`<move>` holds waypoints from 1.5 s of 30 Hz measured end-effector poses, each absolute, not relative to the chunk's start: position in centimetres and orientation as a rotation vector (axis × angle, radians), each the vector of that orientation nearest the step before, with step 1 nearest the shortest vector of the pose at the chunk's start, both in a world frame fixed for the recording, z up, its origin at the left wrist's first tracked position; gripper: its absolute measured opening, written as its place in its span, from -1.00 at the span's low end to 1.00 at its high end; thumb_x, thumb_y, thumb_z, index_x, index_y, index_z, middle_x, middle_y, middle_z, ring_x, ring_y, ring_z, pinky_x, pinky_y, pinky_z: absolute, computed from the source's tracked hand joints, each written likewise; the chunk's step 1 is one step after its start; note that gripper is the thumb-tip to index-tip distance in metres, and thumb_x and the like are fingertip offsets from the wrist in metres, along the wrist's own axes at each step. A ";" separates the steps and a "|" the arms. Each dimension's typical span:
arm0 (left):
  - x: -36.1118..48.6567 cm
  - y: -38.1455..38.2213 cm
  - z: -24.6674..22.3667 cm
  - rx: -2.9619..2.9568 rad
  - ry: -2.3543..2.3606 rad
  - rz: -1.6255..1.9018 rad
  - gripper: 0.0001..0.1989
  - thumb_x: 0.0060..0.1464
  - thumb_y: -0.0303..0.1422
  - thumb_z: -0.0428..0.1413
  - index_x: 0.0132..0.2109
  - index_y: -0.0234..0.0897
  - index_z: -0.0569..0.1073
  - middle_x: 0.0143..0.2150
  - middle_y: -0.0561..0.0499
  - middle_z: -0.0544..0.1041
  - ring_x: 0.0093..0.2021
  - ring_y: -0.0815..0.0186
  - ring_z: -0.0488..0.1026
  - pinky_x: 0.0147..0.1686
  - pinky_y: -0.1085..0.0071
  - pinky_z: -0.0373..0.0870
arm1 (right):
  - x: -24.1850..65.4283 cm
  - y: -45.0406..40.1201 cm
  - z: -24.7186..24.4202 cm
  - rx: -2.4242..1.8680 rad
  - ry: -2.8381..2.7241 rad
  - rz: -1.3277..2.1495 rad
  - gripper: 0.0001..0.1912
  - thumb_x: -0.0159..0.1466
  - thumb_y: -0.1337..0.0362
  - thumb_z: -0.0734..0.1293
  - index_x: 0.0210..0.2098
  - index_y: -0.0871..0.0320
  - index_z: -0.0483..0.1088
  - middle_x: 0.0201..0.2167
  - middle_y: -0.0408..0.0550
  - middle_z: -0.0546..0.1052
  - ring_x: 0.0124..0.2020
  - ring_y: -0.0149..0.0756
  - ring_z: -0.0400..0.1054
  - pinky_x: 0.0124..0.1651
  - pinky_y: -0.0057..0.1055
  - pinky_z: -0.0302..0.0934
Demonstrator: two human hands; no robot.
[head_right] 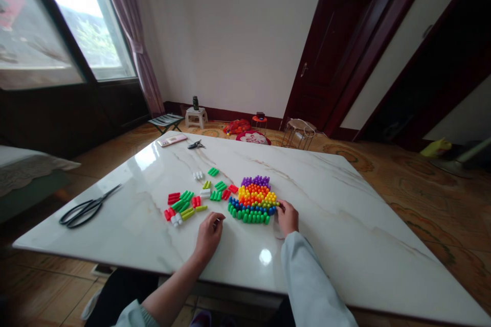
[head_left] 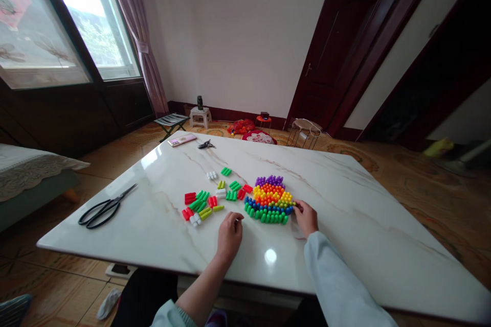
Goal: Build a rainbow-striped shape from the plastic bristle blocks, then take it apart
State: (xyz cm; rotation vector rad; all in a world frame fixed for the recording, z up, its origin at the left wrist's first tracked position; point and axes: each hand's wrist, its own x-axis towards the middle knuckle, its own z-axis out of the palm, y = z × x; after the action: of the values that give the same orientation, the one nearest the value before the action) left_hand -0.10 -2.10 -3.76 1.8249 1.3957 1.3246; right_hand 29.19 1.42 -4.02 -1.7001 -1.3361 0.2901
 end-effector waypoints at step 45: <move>-4.4 13.1 1.6 1.683 2.242 0.488 -0.77 -0.04 -0.31 0.14 -0.19 -0.25 0.48 -0.14 -0.19 0.52 -0.06 0.02 0.45 -0.08 0.17 0.25 | 13.1 -3.6 -3.5 -1.600 -2.196 -0.128 -0.81 0.30 0.32 0.13 -0.31 0.14 0.36 -0.41 -0.09 0.53 -0.50 -0.39 0.36 -0.47 -0.42 -0.08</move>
State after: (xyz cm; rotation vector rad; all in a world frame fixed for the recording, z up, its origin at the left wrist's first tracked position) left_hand -4.38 13.06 1.58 1.6829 2.2424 0.4885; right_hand 13.11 -3.58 -3.48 -1.6002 -2.1961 -0.1279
